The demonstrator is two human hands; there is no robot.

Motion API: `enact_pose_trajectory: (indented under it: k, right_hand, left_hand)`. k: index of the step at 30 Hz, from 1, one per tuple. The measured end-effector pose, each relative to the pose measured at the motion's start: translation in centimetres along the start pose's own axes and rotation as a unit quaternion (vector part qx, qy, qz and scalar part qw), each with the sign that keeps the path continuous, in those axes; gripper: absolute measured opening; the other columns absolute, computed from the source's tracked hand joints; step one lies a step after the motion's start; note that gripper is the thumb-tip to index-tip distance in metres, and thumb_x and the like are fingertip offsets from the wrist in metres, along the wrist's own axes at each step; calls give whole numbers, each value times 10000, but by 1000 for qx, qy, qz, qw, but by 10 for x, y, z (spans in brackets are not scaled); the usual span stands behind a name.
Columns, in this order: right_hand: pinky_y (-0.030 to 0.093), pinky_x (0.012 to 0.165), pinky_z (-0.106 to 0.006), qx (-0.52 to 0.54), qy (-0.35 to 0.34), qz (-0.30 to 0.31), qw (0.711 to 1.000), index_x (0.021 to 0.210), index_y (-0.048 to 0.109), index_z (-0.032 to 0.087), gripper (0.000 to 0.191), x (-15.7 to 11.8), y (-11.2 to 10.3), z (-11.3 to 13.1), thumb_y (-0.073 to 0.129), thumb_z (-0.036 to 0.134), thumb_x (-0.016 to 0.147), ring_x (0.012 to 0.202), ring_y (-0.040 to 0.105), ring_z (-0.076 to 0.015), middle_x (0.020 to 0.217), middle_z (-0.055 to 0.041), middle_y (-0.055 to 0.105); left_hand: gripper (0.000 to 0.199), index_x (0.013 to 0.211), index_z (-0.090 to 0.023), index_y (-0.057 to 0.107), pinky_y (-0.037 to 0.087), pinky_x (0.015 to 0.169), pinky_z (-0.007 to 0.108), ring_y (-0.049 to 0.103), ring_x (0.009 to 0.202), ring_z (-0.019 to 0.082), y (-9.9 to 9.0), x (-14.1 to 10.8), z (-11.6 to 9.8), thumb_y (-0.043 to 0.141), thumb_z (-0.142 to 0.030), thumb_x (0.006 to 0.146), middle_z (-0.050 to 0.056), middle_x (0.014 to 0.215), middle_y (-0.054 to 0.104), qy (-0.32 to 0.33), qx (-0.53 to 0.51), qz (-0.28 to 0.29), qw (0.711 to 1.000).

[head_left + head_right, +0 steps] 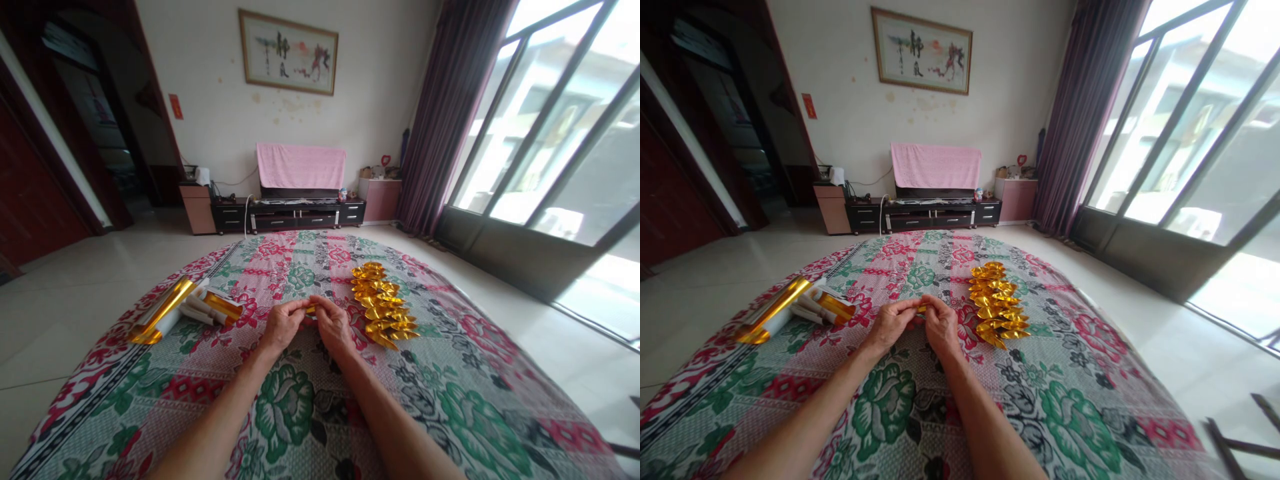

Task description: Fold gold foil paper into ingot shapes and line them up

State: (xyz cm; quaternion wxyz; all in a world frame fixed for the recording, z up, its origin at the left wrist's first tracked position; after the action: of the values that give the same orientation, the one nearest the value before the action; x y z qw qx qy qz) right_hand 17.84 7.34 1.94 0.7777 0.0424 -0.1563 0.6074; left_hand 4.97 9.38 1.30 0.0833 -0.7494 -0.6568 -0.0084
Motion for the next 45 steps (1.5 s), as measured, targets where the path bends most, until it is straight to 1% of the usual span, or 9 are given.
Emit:
enact_pose_trajectory:
  k: [6, 10, 15, 17, 21, 25, 30, 37, 45]
  right_hand:
    - [489, 768, -288, 16, -12, 12, 1000, 937, 679, 185, 305, 0, 2, 6, 469, 309, 754, 802, 623, -175, 885, -27, 694]
    - [493, 729, -278, 18, 10, 9, 1000, 937, 686, 184, 311, -1, 2, 5, 486, 308, 732, 786, 623, -179, 891, -32, 696]
    - [486, 664, -276, -9, 24, 4, 1000, 915, 696, 168, 313, -3, 0, 7, 500, 311, 718, 694, 613, -174, 814, -30, 701]
    - [482, 644, -274, -21, 22, 2, 1000, 913, 700, 177, 312, -4, 0, 9, 501, 332, 729, 671, 610, -173, 792, -22, 701]
    - [487, 679, -281, -31, 4, -1, 1000, 912, 705, 190, 303, -4, 2, 11, 493, 339, 754, 714, 624, -183, 814, -23, 706]
    - [493, 718, -272, -14, -5, 2, 1000, 912, 702, 195, 295, -3, 3, 7, 481, 328, 769, 779, 638, -187, 865, -23, 707]
    - [504, 685, -255, 3, -10, 10, 1000, 918, 692, 186, 303, 0, 3, -2, 474, 337, 771, 761, 635, -174, 833, -22, 701]
    - [503, 603, -234, 5, -8, 18, 1000, 917, 695, 171, 309, 2, 5, -4, 475, 334, 773, 705, 624, -166, 776, -25, 688]
    - [494, 598, -229, -2, -1, 24, 1000, 909, 706, 181, 309, 1, 6, -6, 471, 324, 769, 711, 623, -170, 753, -21, 687]
  left_hand:
    - [277, 964, -189, 671, 510, 509, 228, 678, 674, 164, -1, 0, 0, 506, -199, 742, 32, 896, 713, -6, -5, -11, 1000]
    - [299, 976, -170, 671, 528, 548, 257, 677, 666, 173, -5, 0, -2, 488, -181, 739, 39, 830, 719, 3, 16, -24, 1000]
    - [281, 916, -193, 701, 527, 787, 321, 671, 785, 187, -7, -5, -20, 508, -167, 713, 37, 902, 715, 99, 115, -61, 986]
    - [286, 920, -197, 702, 505, 844, 334, 661, 851, 194, -8, -7, -24, 498, -170, 723, 40, 927, 711, 117, 149, -77, 979]
    - [304, 952, -182, 695, 509, 842, 334, 654, 889, 196, -10, -6, -19, 464, -191, 755, 53, 958, 704, 99, 144, -87, 981]
    - [320, 987, -163, 683, 515, 835, 339, 649, 909, 205, -9, -2, -12, 452, -215, 772, 68, 977, 698, 92, 139, -70, 983]
    - [330, 993, -153, 678, 508, 846, 326, 645, 914, 195, -7, -2, -13, 444, -200, 765, 66, 988, 695, 98, 145, -60, 983]
    - [262, 876, -169, 701, 480, 894, 296, 620, 956, 171, -11, -5, -26, 479, -197, 741, 47, 975, 693, 141, 170, -85, 972]
    - [267, 888, -171, 704, 490, 885, 301, 608, 1004, 184, -13, -3, -20, 495, -221, 729, 51, 1033, 680, 110, 122, -86, 983]
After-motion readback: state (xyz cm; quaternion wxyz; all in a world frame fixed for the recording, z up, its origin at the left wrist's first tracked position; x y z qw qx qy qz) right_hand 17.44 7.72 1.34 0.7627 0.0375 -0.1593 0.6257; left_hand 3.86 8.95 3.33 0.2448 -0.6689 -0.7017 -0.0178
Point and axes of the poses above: each hand's wrist, its own x-axis towards the middle knuckle, its own y-axis out of the palm, z = x × y, the point moved 8 cm from there along x, towards the middle knuckle
